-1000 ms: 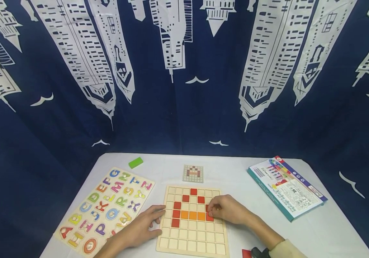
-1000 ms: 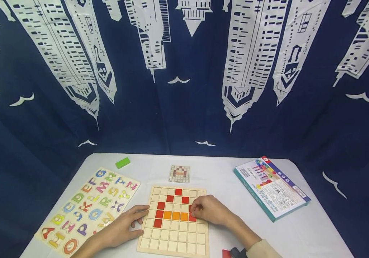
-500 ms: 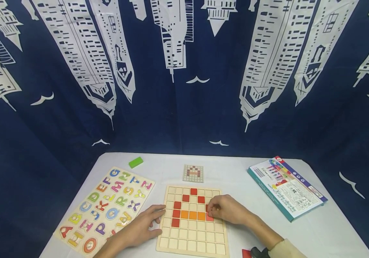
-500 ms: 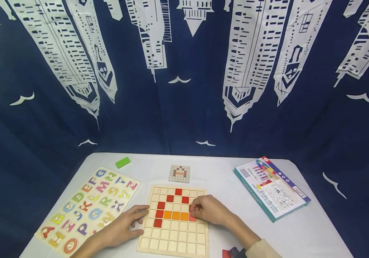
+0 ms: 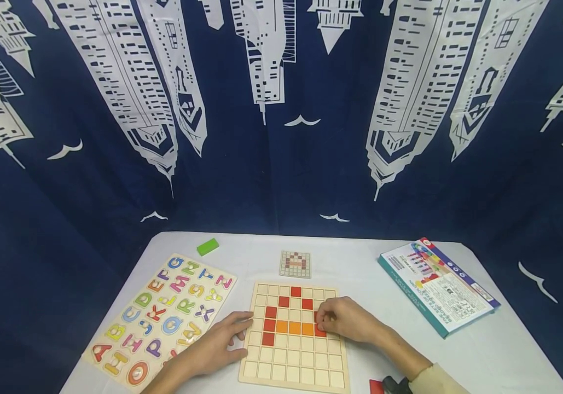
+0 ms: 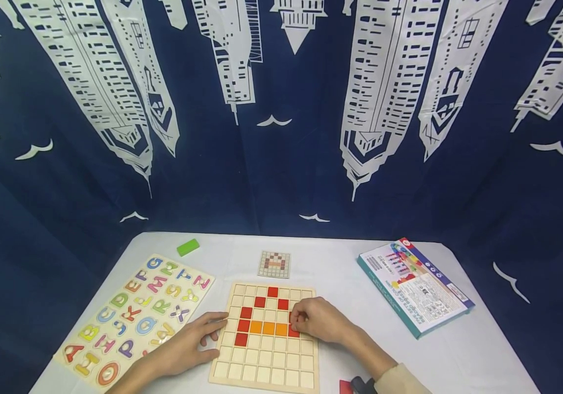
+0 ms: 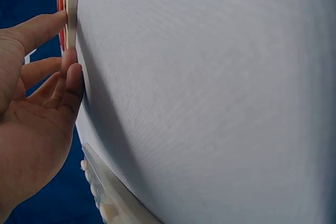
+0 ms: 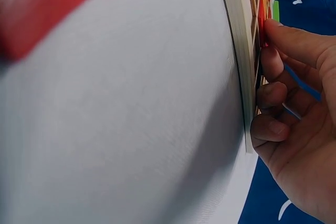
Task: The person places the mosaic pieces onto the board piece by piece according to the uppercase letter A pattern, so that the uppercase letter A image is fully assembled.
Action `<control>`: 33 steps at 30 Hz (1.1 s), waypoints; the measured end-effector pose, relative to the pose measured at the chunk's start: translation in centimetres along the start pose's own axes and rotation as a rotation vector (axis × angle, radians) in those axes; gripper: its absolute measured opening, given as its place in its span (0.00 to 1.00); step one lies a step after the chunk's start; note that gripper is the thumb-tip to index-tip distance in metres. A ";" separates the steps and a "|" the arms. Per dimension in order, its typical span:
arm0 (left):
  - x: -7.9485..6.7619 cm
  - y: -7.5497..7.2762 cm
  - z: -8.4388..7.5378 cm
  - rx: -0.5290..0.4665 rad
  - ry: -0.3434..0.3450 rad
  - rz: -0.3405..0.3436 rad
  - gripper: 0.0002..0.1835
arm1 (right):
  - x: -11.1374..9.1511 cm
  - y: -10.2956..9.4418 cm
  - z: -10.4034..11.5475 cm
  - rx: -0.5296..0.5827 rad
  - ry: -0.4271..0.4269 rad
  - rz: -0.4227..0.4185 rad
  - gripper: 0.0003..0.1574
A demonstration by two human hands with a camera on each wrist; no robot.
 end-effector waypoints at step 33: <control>-0.1 -0.1 -0.2 -0.004 0.019 -0.004 0.34 | -9.2 -1.7 -3.8 0.221 0.057 0.256 0.06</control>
Point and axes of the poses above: each hand's wrist, its own x-axis towards the middle knuckle, its own y-axis out of the palm, z = x × y, the point moved 6 cm from there along x, towards the middle knuckle, and after that the axes turned 2 degrees about y, right-handed, at the moved point
